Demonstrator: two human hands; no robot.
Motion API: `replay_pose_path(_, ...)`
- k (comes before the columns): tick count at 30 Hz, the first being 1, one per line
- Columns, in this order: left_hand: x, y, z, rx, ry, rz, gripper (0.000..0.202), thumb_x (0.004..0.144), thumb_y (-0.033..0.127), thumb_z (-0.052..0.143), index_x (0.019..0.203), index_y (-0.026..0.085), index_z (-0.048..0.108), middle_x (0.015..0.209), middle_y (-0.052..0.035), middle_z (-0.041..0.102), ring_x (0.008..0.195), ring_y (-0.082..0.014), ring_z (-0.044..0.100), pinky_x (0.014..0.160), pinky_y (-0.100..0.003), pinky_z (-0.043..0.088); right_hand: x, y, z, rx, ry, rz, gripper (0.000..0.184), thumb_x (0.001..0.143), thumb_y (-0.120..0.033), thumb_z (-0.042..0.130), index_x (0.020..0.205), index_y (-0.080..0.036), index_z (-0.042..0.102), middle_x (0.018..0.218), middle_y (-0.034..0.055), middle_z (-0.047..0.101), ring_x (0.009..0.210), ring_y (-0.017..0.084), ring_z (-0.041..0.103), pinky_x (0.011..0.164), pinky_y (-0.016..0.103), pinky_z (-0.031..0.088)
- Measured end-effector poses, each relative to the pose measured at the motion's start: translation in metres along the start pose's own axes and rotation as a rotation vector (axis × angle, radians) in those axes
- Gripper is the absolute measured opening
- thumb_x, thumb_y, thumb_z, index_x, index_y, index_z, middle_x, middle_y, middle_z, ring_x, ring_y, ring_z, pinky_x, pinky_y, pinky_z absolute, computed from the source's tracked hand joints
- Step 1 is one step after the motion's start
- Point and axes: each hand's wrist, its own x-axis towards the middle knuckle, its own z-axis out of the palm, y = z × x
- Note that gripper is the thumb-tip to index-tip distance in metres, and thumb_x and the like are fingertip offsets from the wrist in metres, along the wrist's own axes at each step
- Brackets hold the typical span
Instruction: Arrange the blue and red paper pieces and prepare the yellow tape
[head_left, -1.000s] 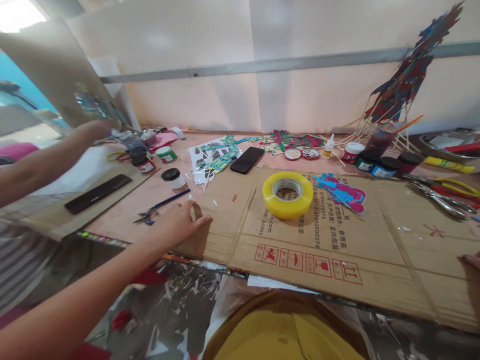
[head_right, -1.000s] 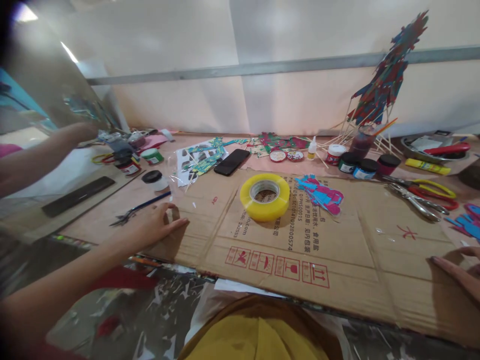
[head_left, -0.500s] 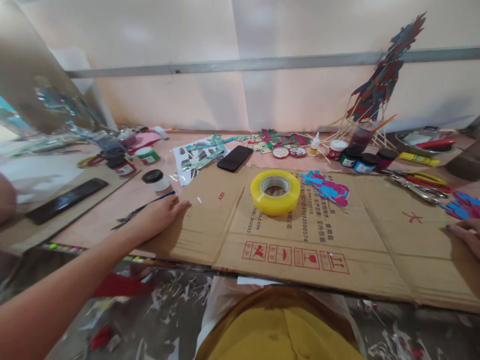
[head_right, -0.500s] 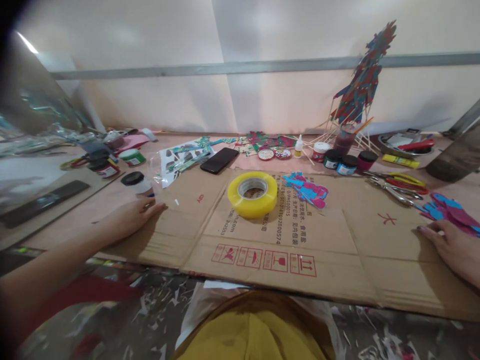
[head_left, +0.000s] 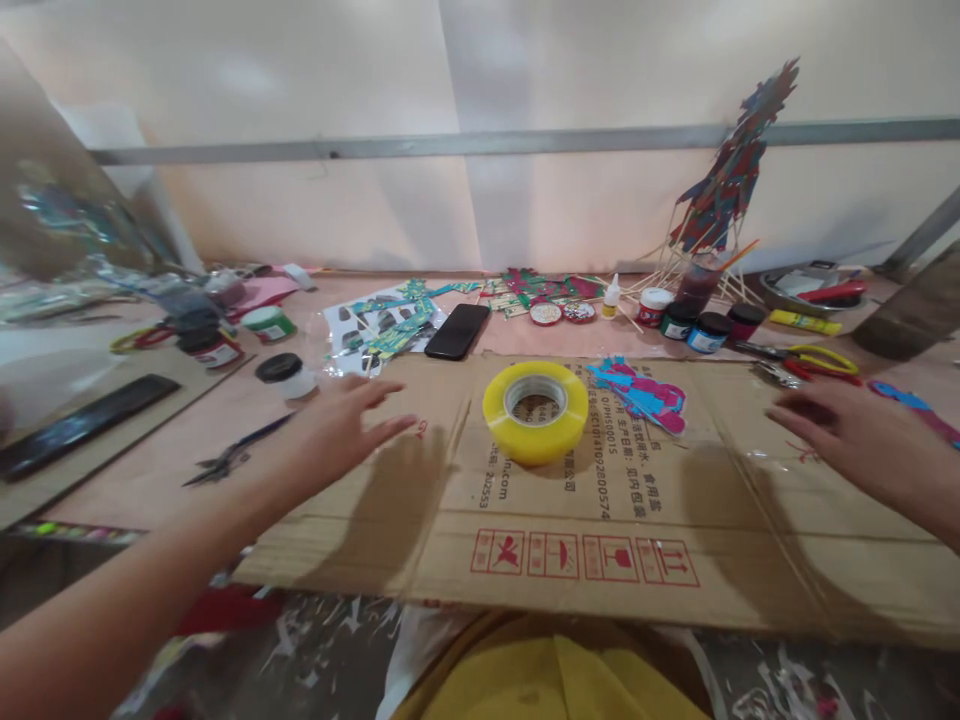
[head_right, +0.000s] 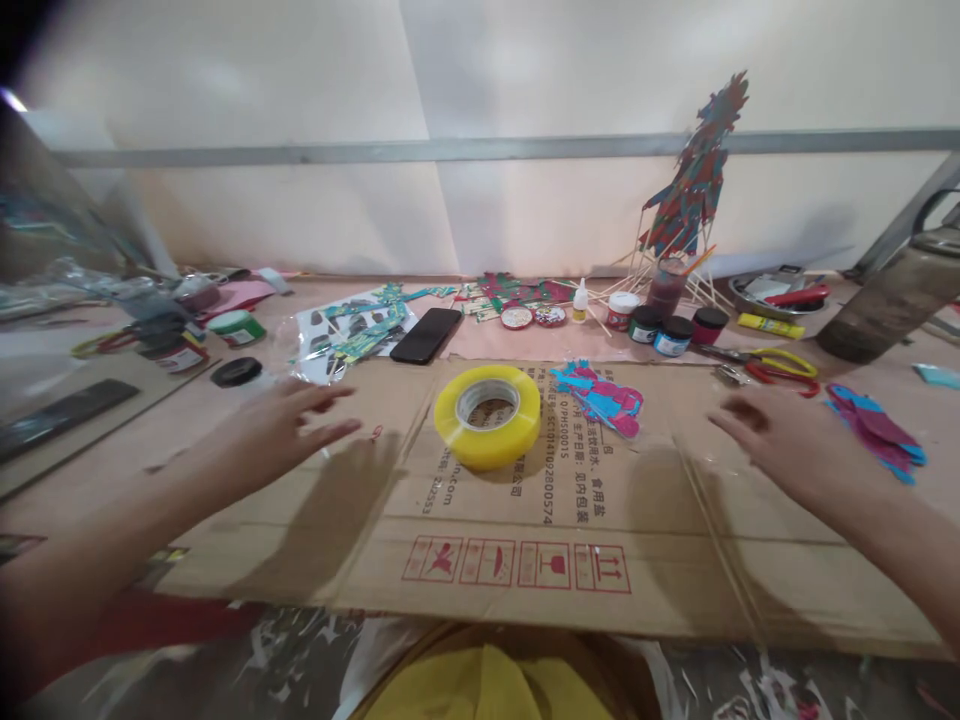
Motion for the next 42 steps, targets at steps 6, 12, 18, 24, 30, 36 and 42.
replay_pose_path(6, 0.044, 0.093, 0.057, 0.003, -0.374, 0.485, 0.084, 0.056, 0.053, 0.095, 0.131, 0.027, 0.068, 0.142, -0.0129, 0.066, 0.138, -0.0386, 0.053, 0.120, -0.054, 0.033, 0.055, -0.139, 0.084, 0.442, -0.042, -0.320, 0.026, 0.094, -0.050, 0.055, 0.089, -0.027, 0.067, 0.085, 0.0046, 0.070, 0.076, 0.024, 0.064, 0.077, 0.044, 0.053)
replay_pose_path(12, 0.046, 0.092, 0.085, 0.151, -0.467, 0.450, 0.044, 0.063, 0.037, 0.092, 0.101, 0.021, 0.078, 0.104, -0.0144, 0.078, 0.104, -0.0399, 0.070, 0.110, -0.060, 0.036, 0.051, -0.142, 0.146, 0.771, 0.032, -0.219, 0.022, 0.096, -0.048, 0.055, 0.094, -0.028, 0.063, 0.082, 0.0018, 0.065, 0.076, 0.023, 0.063, 0.077, 0.042, 0.055)
replay_pose_path(18, 0.067, 0.103, 0.081, -0.412, -0.255, 0.161, 0.051, 0.058, 0.049, 0.091, 0.098, 0.020, 0.077, 0.096, -0.0082, 0.077, 0.097, -0.0334, 0.070, 0.090, -0.045, 0.052, 0.051, -0.127, 0.150, 0.867, 0.267, -0.147, 0.025, 0.099, -0.050, 0.049, 0.111, -0.028, 0.056, 0.110, 0.0067, 0.063, 0.102, 0.025, 0.063, 0.095, 0.045, 0.055)
replay_pose_path(24, 0.089, 0.129, 0.133, -1.227, 0.027, -0.009, 0.058, 0.066, 0.059, 0.084, 0.110, 0.024, 0.070, 0.119, -0.0074, 0.076, 0.108, -0.0272, 0.071, 0.095, -0.040, 0.057, 0.043, -0.124, 0.173, 0.873, 0.231, -0.223, 0.037, 0.100, -0.053, 0.048, 0.128, -0.030, 0.053, 0.129, 0.0114, 0.059, 0.120, 0.030, 0.059, 0.100, 0.052, 0.054)
replay_pose_path(30, 0.082, 0.130, 0.148, -1.352, -0.056, -0.170, 0.055, 0.083, 0.072, 0.065, 0.116, 0.027, 0.066, 0.132, -0.0090, 0.073, 0.132, -0.0321, 0.063, 0.100, -0.046, 0.058, 0.035, -0.121, 0.195, 0.662, -0.016, -0.445, 0.068, 0.081, -0.039, 0.076, 0.144, -0.028, 0.052, 0.140, 0.0135, 0.061, 0.133, 0.036, 0.056, 0.115, 0.061, 0.043)
replay_pose_path(36, 0.070, 0.135, 0.132, -1.686, -0.175, -0.157, 0.063, 0.088, 0.071, 0.063, 0.115, 0.016, 0.072, 0.126, -0.0145, 0.075, 0.133, -0.0338, 0.061, 0.108, -0.044, 0.050, 0.034, -0.129, 0.179, 0.780, -0.057, -0.395, 0.054, 0.090, -0.042, 0.072, 0.139, -0.023, 0.058, 0.135, 0.0135, 0.068, 0.124, 0.033, 0.065, 0.110, 0.054, 0.051)
replay_pose_path(42, 0.063, 0.135, 0.140, -1.791, -0.211, -0.138, 0.048, 0.093, 0.057, 0.066, 0.119, 0.017, 0.075, 0.129, -0.0117, 0.074, 0.133, -0.0309, 0.060, 0.110, -0.040, 0.046, 0.031, -0.139, 0.168, 1.007, -0.149, -0.313, 0.054, 0.092, -0.054, 0.070, 0.137, -0.025, 0.060, 0.133, 0.0117, 0.071, 0.118, 0.030, 0.069, 0.103, 0.047, 0.057)
